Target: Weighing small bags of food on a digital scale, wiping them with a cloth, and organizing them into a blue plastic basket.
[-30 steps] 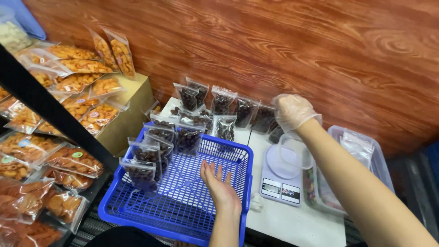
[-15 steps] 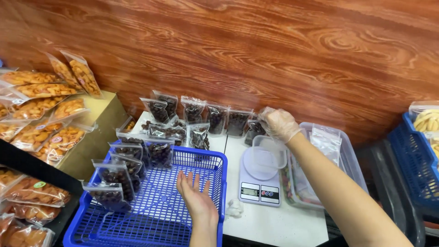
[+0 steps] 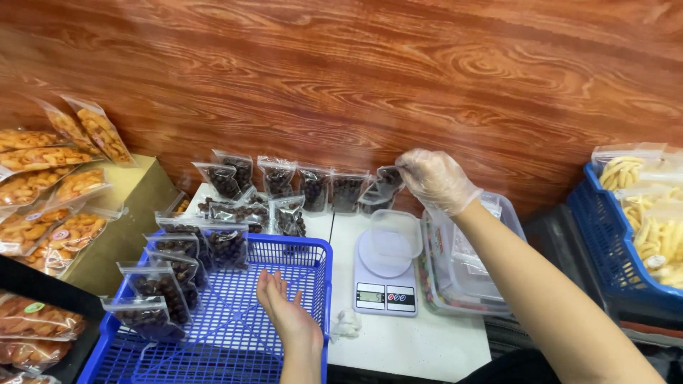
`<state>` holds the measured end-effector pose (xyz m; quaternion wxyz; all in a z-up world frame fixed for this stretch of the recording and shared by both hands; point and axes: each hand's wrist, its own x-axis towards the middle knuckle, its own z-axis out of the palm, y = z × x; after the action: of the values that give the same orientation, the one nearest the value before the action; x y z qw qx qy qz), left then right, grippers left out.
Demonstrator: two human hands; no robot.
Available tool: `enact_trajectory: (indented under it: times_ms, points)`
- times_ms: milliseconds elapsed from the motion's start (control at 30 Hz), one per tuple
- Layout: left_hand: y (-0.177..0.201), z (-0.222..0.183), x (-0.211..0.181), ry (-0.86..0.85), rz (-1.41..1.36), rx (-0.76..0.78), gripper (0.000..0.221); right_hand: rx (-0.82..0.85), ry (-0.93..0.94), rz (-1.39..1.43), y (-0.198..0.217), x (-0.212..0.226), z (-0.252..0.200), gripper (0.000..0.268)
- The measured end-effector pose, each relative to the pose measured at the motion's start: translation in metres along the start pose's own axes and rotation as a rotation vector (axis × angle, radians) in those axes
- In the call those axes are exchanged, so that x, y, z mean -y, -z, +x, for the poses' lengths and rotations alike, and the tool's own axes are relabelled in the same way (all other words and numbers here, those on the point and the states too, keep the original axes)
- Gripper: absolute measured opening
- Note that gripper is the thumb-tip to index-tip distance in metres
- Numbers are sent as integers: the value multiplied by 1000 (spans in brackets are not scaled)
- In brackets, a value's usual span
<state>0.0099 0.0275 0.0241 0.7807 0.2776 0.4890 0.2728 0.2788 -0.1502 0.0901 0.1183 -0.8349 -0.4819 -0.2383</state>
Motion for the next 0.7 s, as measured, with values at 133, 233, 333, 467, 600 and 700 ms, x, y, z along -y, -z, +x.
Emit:
enact_trajectory:
  times_ms: [133, 233, 333, 467, 600, 700]
  points:
    - [0, -1, -2, -24, 36, 14, 49, -143, 13, 74, 65, 25, 2, 4]
    - [1, -2, -2, -42, 10, 28, 45, -147, -106, 15, 88, 34, -10, 4]
    - [-1, -8, -4, -57, 26, 61, 46, -37, -316, 33, 93, 41, -26, 7]
    - [-2, -9, 2, -81, 20, 109, 45, -69, -270, 0, 76, 46, -51, 10]
    - [2, -12, 8, -71, 23, 124, 46, -21, -315, 24, 50, 42, -73, 9]
    - [3, -11, 12, -93, -13, 201, 41, 23, -244, 58, 39, 34, -77, 6]
